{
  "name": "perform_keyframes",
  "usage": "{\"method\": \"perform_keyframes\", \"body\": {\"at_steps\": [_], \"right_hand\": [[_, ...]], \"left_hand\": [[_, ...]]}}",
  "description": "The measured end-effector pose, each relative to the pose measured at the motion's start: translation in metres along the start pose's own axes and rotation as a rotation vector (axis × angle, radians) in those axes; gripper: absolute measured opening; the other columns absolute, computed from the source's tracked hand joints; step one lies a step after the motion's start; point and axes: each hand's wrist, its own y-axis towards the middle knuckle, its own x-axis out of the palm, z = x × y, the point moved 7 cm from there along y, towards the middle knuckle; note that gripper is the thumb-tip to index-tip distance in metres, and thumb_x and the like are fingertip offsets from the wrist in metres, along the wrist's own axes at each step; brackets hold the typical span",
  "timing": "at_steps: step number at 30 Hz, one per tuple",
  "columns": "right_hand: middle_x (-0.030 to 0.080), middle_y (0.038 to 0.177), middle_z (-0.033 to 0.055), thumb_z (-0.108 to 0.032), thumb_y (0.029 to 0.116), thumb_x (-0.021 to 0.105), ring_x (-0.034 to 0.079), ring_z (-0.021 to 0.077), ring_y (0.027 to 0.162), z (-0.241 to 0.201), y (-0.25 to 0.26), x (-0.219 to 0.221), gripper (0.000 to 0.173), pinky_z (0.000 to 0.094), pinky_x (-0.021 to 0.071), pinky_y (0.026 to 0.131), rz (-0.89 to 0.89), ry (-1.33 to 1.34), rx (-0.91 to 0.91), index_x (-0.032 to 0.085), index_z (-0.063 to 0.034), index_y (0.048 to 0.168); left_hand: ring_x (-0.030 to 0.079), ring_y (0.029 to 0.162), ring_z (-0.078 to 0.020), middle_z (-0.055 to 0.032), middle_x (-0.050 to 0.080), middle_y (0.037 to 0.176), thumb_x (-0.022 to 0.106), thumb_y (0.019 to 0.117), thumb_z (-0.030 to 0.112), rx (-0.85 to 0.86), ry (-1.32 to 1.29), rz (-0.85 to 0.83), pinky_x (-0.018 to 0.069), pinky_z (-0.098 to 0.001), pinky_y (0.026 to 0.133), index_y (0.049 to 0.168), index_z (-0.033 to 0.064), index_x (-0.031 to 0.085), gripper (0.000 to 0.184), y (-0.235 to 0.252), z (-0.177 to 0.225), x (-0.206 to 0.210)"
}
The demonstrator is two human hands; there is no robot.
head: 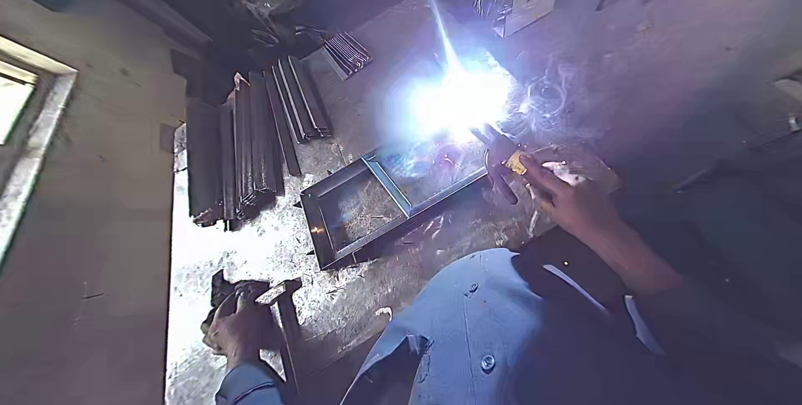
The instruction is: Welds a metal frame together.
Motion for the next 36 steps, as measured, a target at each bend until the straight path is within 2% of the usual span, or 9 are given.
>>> {"method": "perform_keyframes", "body": {"at_steps": [5, 9, 12, 17, 19, 22, 25, 33, 36], "right_hand": [[0.069, 0.122, 0.0238, -0.025, 0.1008, 0.061, 0.071, 0.0417, 0.102, 0.001, 0.001, 0.003, 0.051, 0.0579, 0.0583, 0.077, 0.002, 0.013, 0.014, 0.053, -0.0273, 0.151], [0.069, 0.12, 0.0229, -0.027, 0.1006, 0.062, 0.071, 0.0408, 0.095, 0.001, 0.002, 0.004, 0.051, 0.0566, 0.0577, 0.072, -0.014, 0.01, 0.022, 0.053, -0.0273, 0.151], [0.073, 0.102, 0.0209, -0.027, 0.1003, 0.059, 0.071, 0.0393, 0.076, 0.002, 0.0, 0.004, 0.052, 0.0567, 0.0554, 0.061, 0.015, -0.006, 0.015, 0.053, -0.0285, 0.152], [0.069, 0.122, 0.0221, -0.027, 0.1002, 0.062, 0.072, 0.04, 0.1, 0.005, 0.0, 0.007, 0.052, 0.0569, 0.0583, 0.077, 0.0, 0.05, 0.038, 0.053, -0.0275, 0.151], [0.069, 0.122, 0.022, -0.027, 0.0999, 0.063, 0.072, 0.0399, 0.102, 0.004, 0.0, 0.006, 0.052, 0.0564, 0.0584, 0.079, 0.0, 0.053, 0.03, 0.054, -0.0262, 0.151], [0.071, 0.116, 0.0226, -0.026, 0.0989, 0.063, 0.072, 0.04, 0.093, 0.002, 0.001, 0.006, 0.053, 0.0561, 0.0582, 0.073, 0.025, 0.058, 0.009, 0.054, -0.0245, 0.151], [0.069, 0.122, 0.0226, -0.026, 0.0995, 0.063, 0.072, 0.0399, 0.099, 0.004, 0.001, 0.006, 0.053, 0.0569, 0.058, 0.079, 0.006, 0.073, 0.029, 0.053, -0.0259, 0.151], [0.073, 0.097, 0.021, -0.024, 0.0998, 0.062, 0.071, 0.0392, 0.075, 0.004, 0.002, 0.007, 0.055, 0.0579, 0.056, 0.065, 0.001, 0.07, 0.031, 0.051, -0.0259, 0.153], [0.073, 0.107, 0.0199, -0.023, 0.0992, 0.062, 0.072, 0.0381, 0.083, 0.004, 0.003, 0.007, 0.054, 0.0576, 0.0577, 0.07, 0.008, 0.069, 0.022, 0.052, -0.0238, 0.152]], "left_hand": [[0.047, 0.141, -0.0411, -0.0216, 0.055, 0.147, 0.06, 0.0989, 0.049, 0.014, -0.027, -0.001, 0.0328, -0.0637, 0.116, 0.135, 0.0172, 0.068, 0.049, 0.007, -0.009, 0.005], [0.046, 0.142, -0.0413, -0.0203, 0.054, 0.149, 0.059, 0.0994, 0.048, 0.009, -0.027, 0.0, 0.0323, -0.0658, 0.115, 0.134, 0.0195, 0.069, 0.046, 0.005, -0.007, 0.004], [0.047, 0.141, -0.0393, -0.0195, 0.056, 0.147, 0.059, 0.1, 0.047, 0.014, -0.037, -0.001, 0.0335, -0.0627, 0.117, 0.133, 0.0181, 0.07, 0.045, 0.003, -0.004, 0.004], [0.045, 0.142, -0.0413, -0.02, 0.054, 0.149, 0.058, 0.0999, 0.048, 0.011, -0.003, 0.005, 0.032, -0.0641, 0.116, 0.133, 0.0195, 0.07, 0.045, -0.001, 0.0, 0.0], [0.046, 0.142, -0.0402, -0.0201, 0.055, 0.147, 0.058, 0.1012, 0.047, 0.025, -0.006, -0.005, 0.0311, -0.0633, 0.117, 0.133, 0.0173, 0.07, 0.045, -0.002, 0.003, -0.001], [0.049, 0.14, -0.0383, -0.0206, 0.058, 0.144, 0.059, 0.1014, 0.043, 0.059, -0.048, 0.003, 0.0333, -0.0593, 0.118, 0.131, 0.0128, 0.07, 0.044, 0.002, 0.001, 0.001], [0.049, 0.14, -0.038, -0.0203, 0.058, 0.144, 0.059, 0.1012, 0.041, 0.055, -0.051, 0.01, 0.0339, -0.0592, 0.118, 0.13, 0.0136, 0.07, 0.042, 0.003, -0.001, 0.003], [0.047, 0.142, -0.0381, -0.02, 0.057, 0.146, 0.058, 0.1019, 0.044, 0.022, -0.035, -0.002, 0.0322, -0.0603, 0.118, 0.133, 0.0143, 0.069, 0.045, -0.002, 0.002, 0.0], [0.048, 0.14, -0.038, -0.0197, 0.057, 0.145, 0.058, 0.1012, 0.044, 0.022, -0.042, 0.008, 0.0337, -0.0598, 0.118, 0.132, 0.0144, 0.069, 0.044, 0.001, -0.001, 0.002]]}}
